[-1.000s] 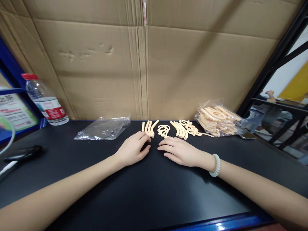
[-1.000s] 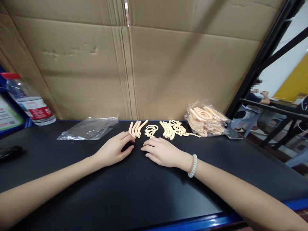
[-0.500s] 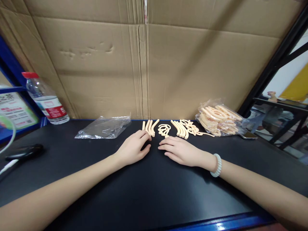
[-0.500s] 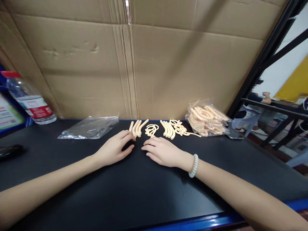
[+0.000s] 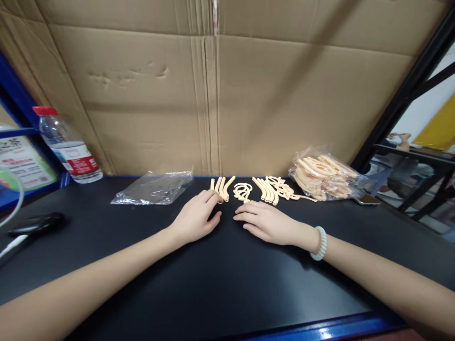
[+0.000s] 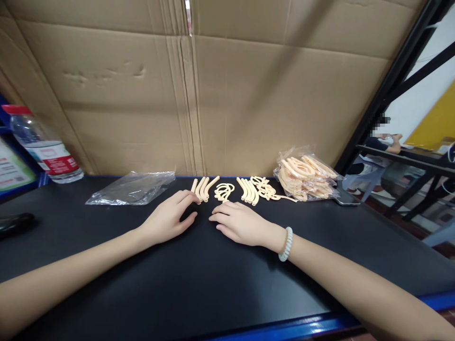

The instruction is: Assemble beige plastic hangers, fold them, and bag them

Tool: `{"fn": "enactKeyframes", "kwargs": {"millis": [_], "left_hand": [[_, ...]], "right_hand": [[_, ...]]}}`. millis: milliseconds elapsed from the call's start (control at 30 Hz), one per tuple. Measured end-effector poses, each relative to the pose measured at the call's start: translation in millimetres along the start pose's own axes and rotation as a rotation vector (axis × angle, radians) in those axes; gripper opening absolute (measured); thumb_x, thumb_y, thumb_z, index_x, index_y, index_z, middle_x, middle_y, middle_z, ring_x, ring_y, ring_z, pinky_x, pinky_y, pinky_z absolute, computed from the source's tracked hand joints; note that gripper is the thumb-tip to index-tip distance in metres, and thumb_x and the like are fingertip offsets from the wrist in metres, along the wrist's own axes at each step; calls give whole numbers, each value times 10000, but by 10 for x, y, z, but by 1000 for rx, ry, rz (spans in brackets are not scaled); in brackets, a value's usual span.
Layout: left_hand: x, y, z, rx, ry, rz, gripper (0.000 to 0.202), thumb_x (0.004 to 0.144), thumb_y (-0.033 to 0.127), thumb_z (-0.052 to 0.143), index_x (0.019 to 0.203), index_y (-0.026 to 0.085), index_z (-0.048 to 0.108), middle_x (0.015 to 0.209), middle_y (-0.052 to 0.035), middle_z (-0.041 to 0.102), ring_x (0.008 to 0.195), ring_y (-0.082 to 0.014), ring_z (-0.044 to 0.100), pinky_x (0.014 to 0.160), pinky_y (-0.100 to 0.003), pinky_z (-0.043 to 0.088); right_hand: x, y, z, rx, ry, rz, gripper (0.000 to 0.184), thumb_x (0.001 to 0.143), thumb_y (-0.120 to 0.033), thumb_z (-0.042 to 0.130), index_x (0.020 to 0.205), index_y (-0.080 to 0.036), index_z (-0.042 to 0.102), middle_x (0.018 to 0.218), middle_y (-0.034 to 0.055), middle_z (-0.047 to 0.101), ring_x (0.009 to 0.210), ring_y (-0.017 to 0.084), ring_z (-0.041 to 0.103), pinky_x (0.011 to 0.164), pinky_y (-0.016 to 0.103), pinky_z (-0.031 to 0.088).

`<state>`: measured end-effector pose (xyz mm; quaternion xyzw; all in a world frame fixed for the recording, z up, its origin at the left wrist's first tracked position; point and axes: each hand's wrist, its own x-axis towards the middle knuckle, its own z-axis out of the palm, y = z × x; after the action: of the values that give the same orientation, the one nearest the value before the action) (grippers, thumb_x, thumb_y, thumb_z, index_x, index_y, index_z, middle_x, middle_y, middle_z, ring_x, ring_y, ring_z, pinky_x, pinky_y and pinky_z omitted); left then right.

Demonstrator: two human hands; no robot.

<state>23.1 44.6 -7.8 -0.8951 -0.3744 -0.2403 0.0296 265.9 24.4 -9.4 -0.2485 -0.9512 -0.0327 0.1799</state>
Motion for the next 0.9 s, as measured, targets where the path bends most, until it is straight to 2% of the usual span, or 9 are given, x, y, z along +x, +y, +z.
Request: {"fn": "enactKeyframes", "kwargs": {"millis": [300, 467, 600, 767, 900], "left_hand": [[-9, -73, 58, 6, 20, -89, 294, 837, 187, 488, 1130, 166, 477, 1167, -137, 590, 1091, -301, 558, 916, -474, 497], [-13, -120, 102, -19, 3, -91, 333, 847, 205, 481, 1174, 142, 479, 1220, -152, 587, 1182, -297, 536, 999, -456, 464], [-14, -135, 117, -32, -1, -97, 325, 849, 227, 475, 1160, 137, 494, 1241, -165, 582, 1203, -307, 532, 1009, -472, 461], [-15, -121, 103, -40, 3, -105, 290, 840, 221, 473, 1117, 147, 515, 1243, -167, 585, 1203, -309, 530, 1015, -484, 451], [-13, -103, 82, -36, -3, -119, 281, 836, 219, 474, 1104, 153, 525, 1218, -166, 603, 1171, -317, 547, 972, -496, 472]], "right_hand": [[-4, 5, -1, 12, -7, 5, 270, 980, -205, 463, 1207, -150, 599, 1193, 113, 609, 1118, 226, 555, 1027, 415, 448], [-5, 7, 8, 12, 1, 1, 269, 986, -209, 448, 1207, -164, 596, 1195, 106, 609, 1115, 229, 555, 1017, 430, 453], [-7, 10, 17, 8, 9, -6, 264, 981, -201, 458, 1202, -161, 597, 1188, 104, 613, 1112, 223, 555, 1012, 414, 452], [-29, 71, 53, -97, 110, 89, 249, 937, -165, 497, 1158, -163, 612, 1166, 113, 623, 1148, 265, 525, 997, 468, 438], [-51, 149, 101, -138, 160, 189, 308, 900, -123, 510, 1195, -163, 589, 1181, 121, 613, 1163, 284, 510, 998, 502, 432]]}}
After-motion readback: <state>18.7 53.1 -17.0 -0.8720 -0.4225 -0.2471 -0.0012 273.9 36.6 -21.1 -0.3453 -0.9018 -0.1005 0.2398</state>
